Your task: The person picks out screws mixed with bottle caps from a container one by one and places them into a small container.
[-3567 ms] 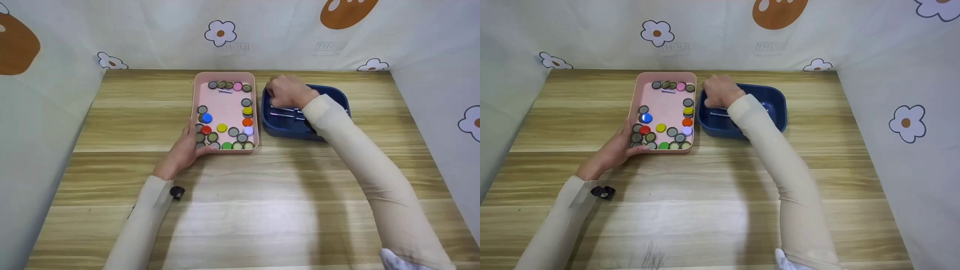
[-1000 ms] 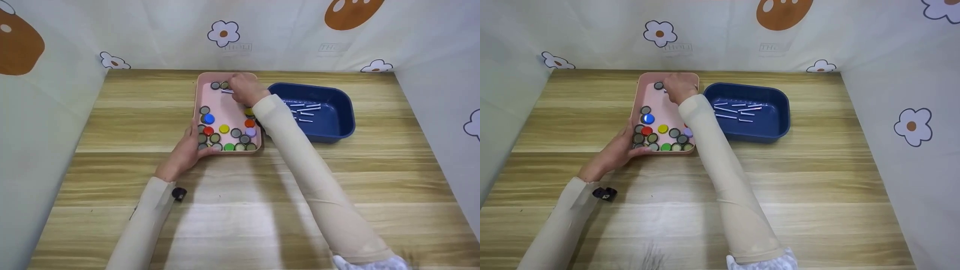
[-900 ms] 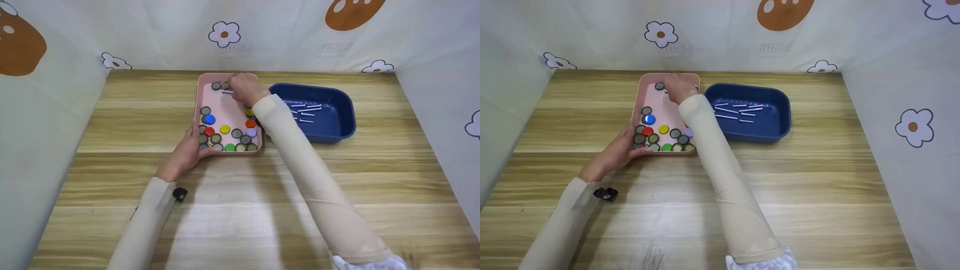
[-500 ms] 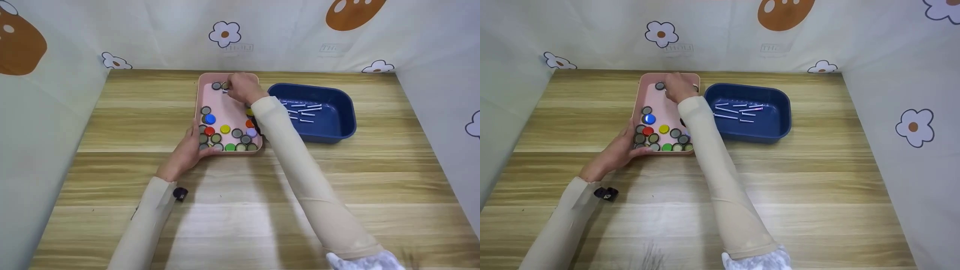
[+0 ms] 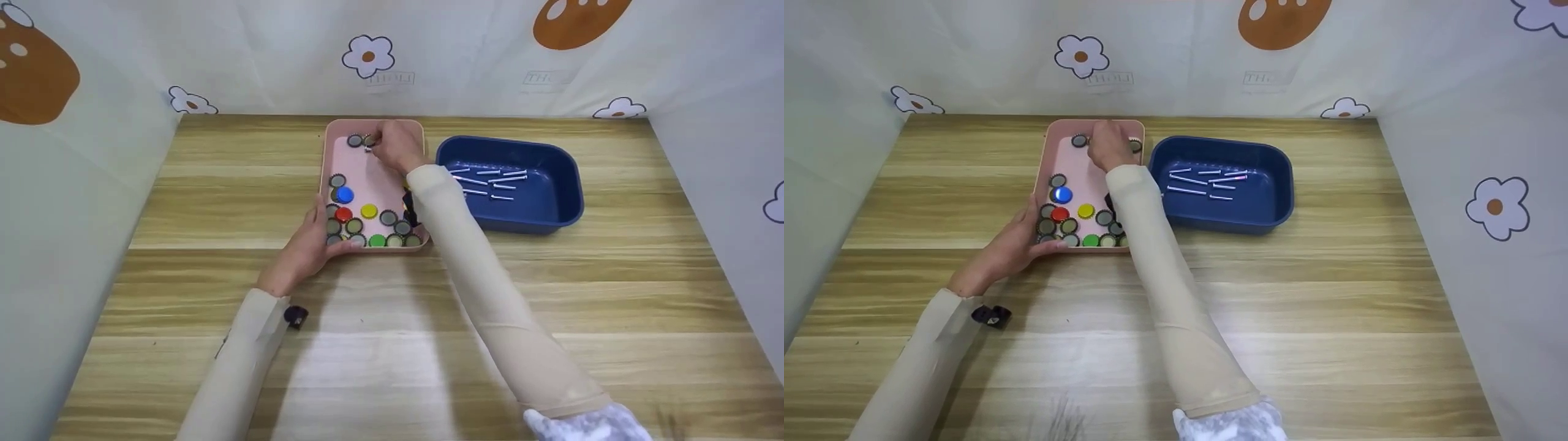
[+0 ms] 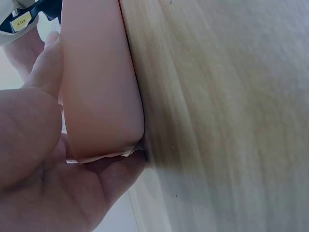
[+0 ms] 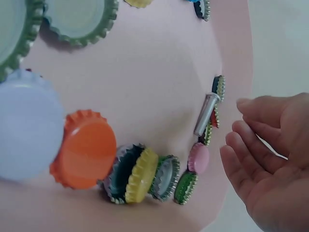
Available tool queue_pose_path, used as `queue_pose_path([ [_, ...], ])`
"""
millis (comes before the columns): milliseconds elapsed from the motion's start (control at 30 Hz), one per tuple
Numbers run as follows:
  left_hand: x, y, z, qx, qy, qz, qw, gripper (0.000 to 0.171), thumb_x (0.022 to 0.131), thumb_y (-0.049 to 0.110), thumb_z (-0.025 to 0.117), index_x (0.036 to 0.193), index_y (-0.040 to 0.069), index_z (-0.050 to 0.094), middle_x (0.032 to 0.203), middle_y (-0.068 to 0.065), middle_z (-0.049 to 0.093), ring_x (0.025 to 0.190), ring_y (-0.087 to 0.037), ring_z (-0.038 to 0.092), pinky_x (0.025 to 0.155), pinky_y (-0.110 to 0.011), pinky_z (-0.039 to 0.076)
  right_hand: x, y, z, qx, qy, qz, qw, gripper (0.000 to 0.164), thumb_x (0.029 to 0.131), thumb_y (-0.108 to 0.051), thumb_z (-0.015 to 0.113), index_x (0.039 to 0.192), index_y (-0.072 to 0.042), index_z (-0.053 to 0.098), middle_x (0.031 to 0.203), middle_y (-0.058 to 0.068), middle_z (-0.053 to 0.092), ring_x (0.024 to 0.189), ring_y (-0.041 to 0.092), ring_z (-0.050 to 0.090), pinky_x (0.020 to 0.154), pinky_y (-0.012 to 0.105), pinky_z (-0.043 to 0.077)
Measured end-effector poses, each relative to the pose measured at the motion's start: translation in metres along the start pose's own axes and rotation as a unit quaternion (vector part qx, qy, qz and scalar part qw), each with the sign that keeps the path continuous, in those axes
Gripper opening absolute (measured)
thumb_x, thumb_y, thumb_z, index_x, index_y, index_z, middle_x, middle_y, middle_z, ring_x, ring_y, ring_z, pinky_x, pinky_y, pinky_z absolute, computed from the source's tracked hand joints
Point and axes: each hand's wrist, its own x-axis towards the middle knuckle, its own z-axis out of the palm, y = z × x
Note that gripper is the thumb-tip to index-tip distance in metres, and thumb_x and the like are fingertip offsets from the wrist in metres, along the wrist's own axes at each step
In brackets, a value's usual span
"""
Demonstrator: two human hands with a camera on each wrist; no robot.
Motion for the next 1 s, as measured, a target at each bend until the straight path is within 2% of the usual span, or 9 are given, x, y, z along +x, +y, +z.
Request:
queue_pose_path([
  [200,0.000,0.000,0.000,-0.004,0.000,0.000,1.0000,0.122,0.090,0.043,0.071,0.155,0.014,-0.028,0.168,-0.022,-0.005,0.156,-0.036,0.011,0.128,-0.052,0.011,0.003,0.009,0.004,0.002,0.032,-0.010,0.999,0.028,0.097,-0.001,0.056,0.121,-0.008,0.069,0.119,0.005,0.064,0.106,0.017,0.053,0.089,0.025,0.050],
  [400,0.000,0.000,0.000,0.006,0.000,-0.006,1.0000,0.121,0.091,0.045,0.070,0.156,0.010,-0.026,0.168,-0.021,-0.007,0.156,-0.037,0.011,0.128,-0.051,0.014,0.005,0.017,0.008,0.022,0.053,-0.025,0.998,0.028,0.092,0.003,0.059,0.116,-0.005,0.072,0.117,0.007,0.070,0.102,0.017,0.057,0.085,0.023,0.049],
  [767,-0.001,0.000,0.000,-0.008,-0.005,-0.017,0.9998,0.121,0.090,0.046,0.070,0.156,0.013,-0.026,0.169,-0.016,-0.009,0.157,-0.033,0.010,0.128,-0.050,0.013,0.010,0.027,0.011,0.040,0.063,0.010,0.997,0.033,0.090,0.006,0.064,0.118,-0.008,0.074,0.119,0.007,0.071,0.104,0.016,0.058,0.090,0.025,0.054],
  [867,-0.001,0.000,0.000,-0.011,-0.003,-0.020,0.9997,0.122,0.089,0.048,0.071,0.157,0.014,-0.025,0.170,-0.015,-0.009,0.157,-0.032,0.010,0.128,-0.049,0.013,0.011,0.028,0.010,0.042,0.071,0.008,0.997,0.030,0.090,0.005,0.063,0.113,-0.008,0.075,0.112,0.006,0.070,0.097,0.016,0.058,0.080,0.023,0.053],
  [1000,-0.001,0.000,0.001,-0.014,-0.001,-0.020,0.9997,0.123,0.089,0.048,0.072,0.157,0.013,-0.024,0.170,-0.015,-0.008,0.157,-0.031,0.011,0.128,-0.048,0.013,0.013,0.029,0.008,0.036,0.083,0.005,0.996,0.026,0.088,0.007,0.061,0.104,-0.007,0.076,0.099,0.004,0.066,0.085,0.016,0.057,0.064,0.022,0.046],
])
